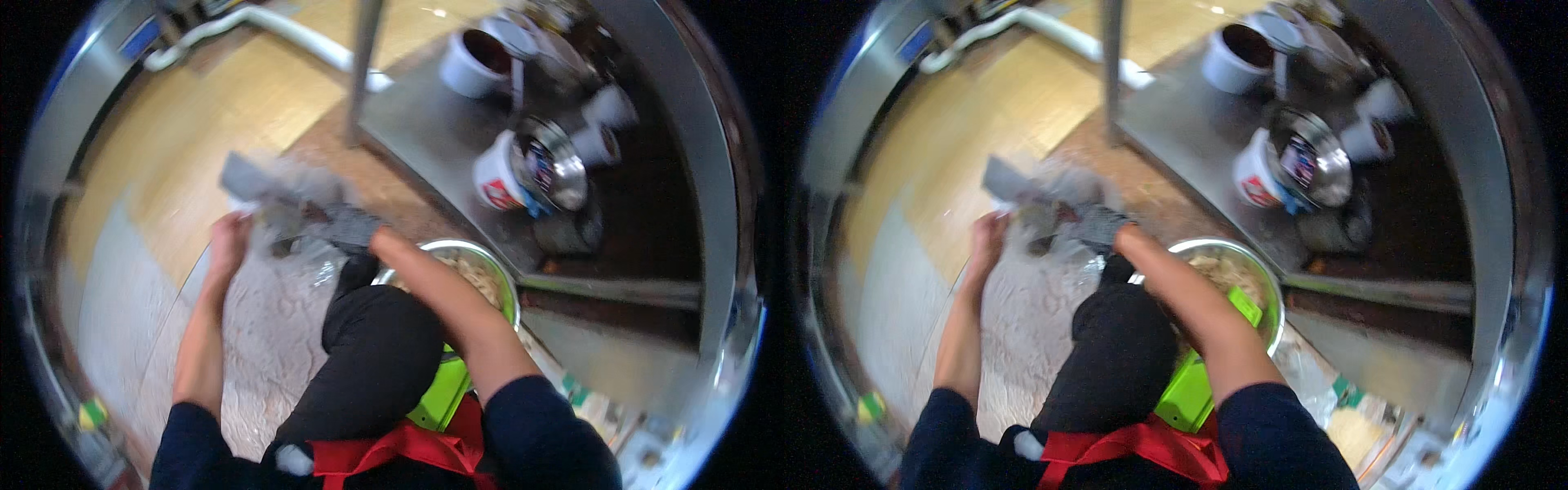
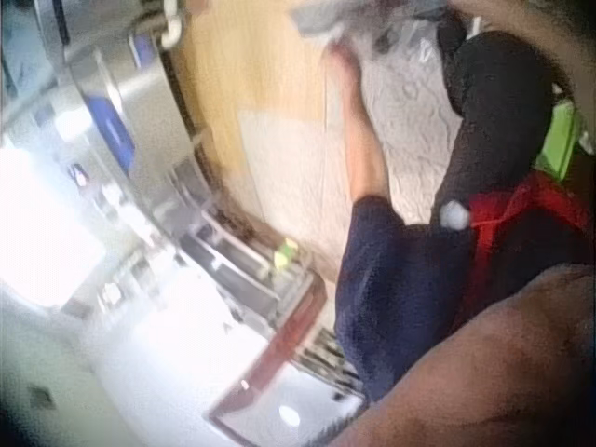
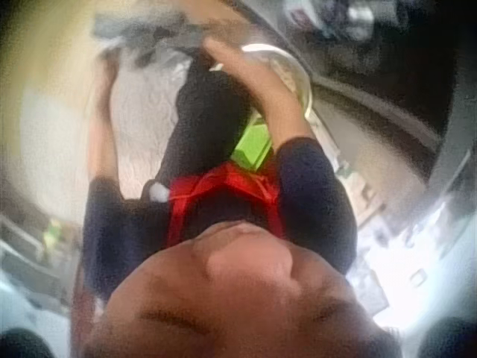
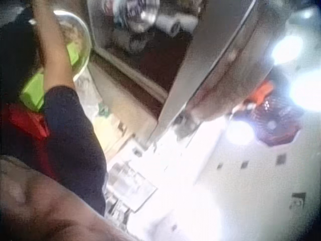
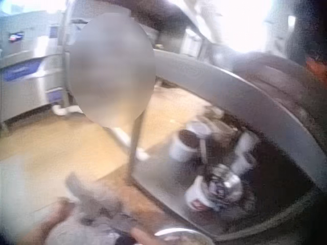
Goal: The person sits on the floor and grates a brown root vegetable into a metal bowl using a green mandoline slicer. They briefly switch to using a knife to trim the vegetable before resuming grating.
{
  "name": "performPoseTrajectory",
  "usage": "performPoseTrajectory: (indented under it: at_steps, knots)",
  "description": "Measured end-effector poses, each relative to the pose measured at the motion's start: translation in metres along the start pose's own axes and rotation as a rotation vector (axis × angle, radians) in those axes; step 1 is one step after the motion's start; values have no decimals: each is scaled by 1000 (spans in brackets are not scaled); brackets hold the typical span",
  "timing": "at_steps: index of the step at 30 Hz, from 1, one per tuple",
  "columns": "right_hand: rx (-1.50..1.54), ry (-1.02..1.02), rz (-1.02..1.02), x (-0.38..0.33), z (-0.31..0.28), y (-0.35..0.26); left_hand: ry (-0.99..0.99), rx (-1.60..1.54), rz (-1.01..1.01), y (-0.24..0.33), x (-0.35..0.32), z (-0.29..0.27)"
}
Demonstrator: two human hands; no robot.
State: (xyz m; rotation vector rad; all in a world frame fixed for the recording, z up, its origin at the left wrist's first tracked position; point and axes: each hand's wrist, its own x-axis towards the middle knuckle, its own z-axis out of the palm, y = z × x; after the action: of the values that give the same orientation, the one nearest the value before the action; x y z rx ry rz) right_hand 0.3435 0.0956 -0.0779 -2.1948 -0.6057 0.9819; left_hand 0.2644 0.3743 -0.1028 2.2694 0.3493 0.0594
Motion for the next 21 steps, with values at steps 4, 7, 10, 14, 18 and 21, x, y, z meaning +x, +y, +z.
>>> performPoseTrajectory:
  at_steps: [4, 7, 10, 14, 18, 21]
  knots:
    - [37, -144, -229, -28, -5, 33, 55, 9, -88, 7, -21, -22]
    - [-101, 21, -310, -19, 14, 78, -13, -39, 38, 53, -6, 12]
    - [-44, 55, -264, 2, 14, 42, 37, 98, 246, 59, -6, 9]
    - [108, -137, 22, -19, 17, 14, 104, 59, -140, 27, -21, -46]
    - [51, -140, -60, -75, -2, 31, 287, -136, -210, -40, -29, -54]
    - [41, 81, 367, -129, -30, 30, 89, -275, -439, -22, -33, -52]
